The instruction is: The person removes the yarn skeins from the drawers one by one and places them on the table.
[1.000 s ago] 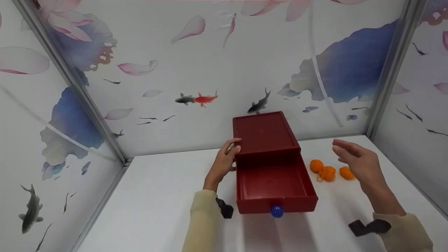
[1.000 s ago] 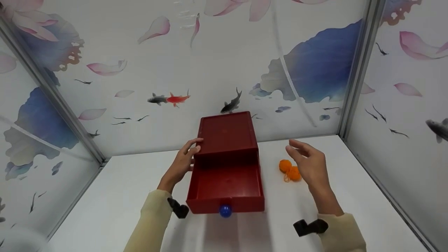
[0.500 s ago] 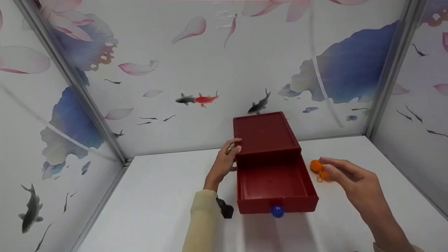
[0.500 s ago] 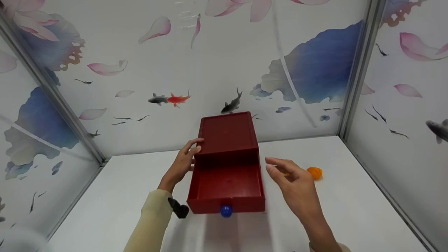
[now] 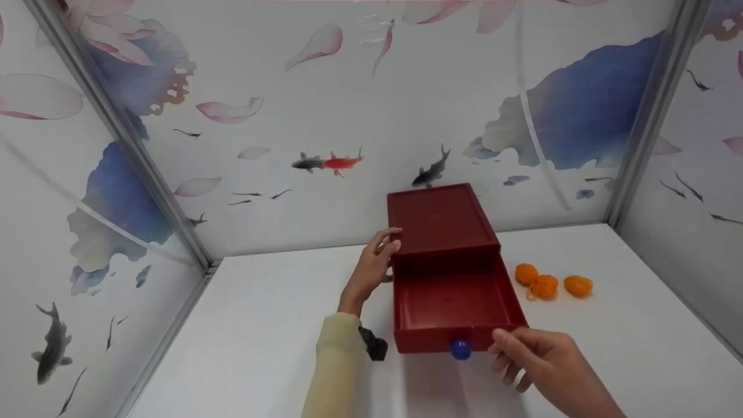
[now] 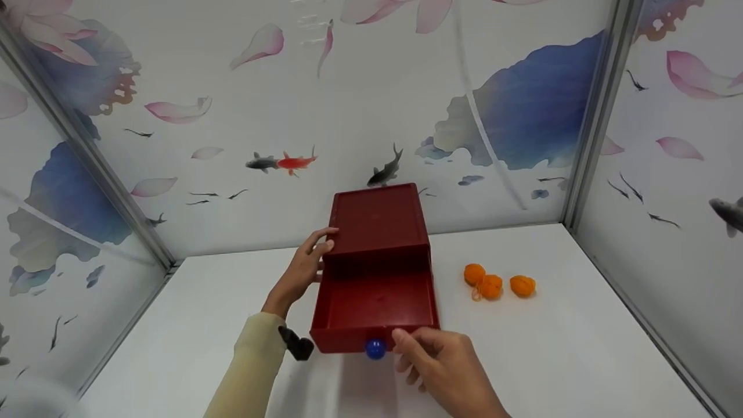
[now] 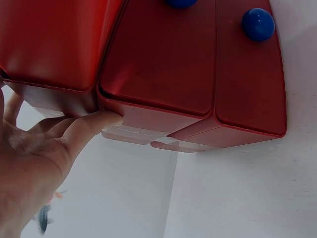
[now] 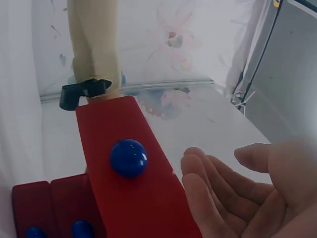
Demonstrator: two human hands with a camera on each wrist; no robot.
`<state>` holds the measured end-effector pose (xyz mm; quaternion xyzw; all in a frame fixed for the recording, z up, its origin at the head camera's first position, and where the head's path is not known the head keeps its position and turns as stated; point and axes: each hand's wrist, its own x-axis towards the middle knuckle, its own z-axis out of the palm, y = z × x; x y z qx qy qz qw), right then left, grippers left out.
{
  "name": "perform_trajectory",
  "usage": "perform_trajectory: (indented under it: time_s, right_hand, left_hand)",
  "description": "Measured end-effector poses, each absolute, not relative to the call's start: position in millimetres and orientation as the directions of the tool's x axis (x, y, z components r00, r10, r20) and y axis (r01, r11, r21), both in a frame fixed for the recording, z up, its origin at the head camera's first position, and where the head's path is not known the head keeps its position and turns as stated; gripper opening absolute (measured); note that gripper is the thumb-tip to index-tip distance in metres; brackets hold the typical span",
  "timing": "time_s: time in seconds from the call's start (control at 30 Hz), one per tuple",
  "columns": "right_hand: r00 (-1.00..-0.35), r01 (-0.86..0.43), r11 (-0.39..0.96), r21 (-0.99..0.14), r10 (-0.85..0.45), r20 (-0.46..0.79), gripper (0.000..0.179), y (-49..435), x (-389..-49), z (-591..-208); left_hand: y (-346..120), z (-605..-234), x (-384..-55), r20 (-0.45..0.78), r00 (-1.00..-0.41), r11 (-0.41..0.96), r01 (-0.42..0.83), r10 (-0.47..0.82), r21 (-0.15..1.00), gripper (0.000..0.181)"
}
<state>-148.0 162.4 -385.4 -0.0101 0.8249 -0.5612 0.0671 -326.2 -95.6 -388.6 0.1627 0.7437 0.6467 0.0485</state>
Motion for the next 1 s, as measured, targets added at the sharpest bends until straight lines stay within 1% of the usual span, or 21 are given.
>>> perform_trajectory:
  time_s: [0.1, 0.23, 0.43, 0.57, 0.8, 1.0]
  right_hand:
    - [-0.975, 0.123, 0.418, -0.900, -0.118, -0.188, 0.056, 155, -150, -395]
    - [-0.943, 0.170, 0.449, -0.877, -0.185, -0.277, 0.065, 147, -157, -408]
    - [-0.899, 0.229, 0.393, -0.891, -0.265, -0.349, 0.075, 137, -164, -420]
    - [-0.899, 0.221, 0.342, -0.913, -0.291, -0.326, 0.073, 134, -165, -424]
    - [-0.918, 0.231, 0.283, -0.931, -0.254, -0.305, 0.073, 134, -168, -434]
    - [-0.930, 0.206, 0.225, -0.952, -0.258, -0.262, 0.068, 128, -171, -439]
  left_hand:
    - [-97, -391, -330, 0.142, -0.940, 0.100, 0.181, 0.309, 0.978, 0.039]
    - [-102, -400, -340, 0.149, -0.946, 0.112, 0.187, 0.288, 0.976, 0.038]
    - [-103, -407, -347, 0.153, -0.951, 0.129, 0.192, 0.268, 0.973, 0.038]
    - [-100, -407, -345, 0.150, -0.951, 0.124, 0.189, 0.270, 0.974, 0.037]
    - [-93, -393, -330, 0.144, -0.943, 0.116, 0.187, 0.301, 0.976, 0.039]
    - [-96, -388, -325, 0.141, -0.943, 0.115, 0.183, 0.302, 0.976, 0.040]
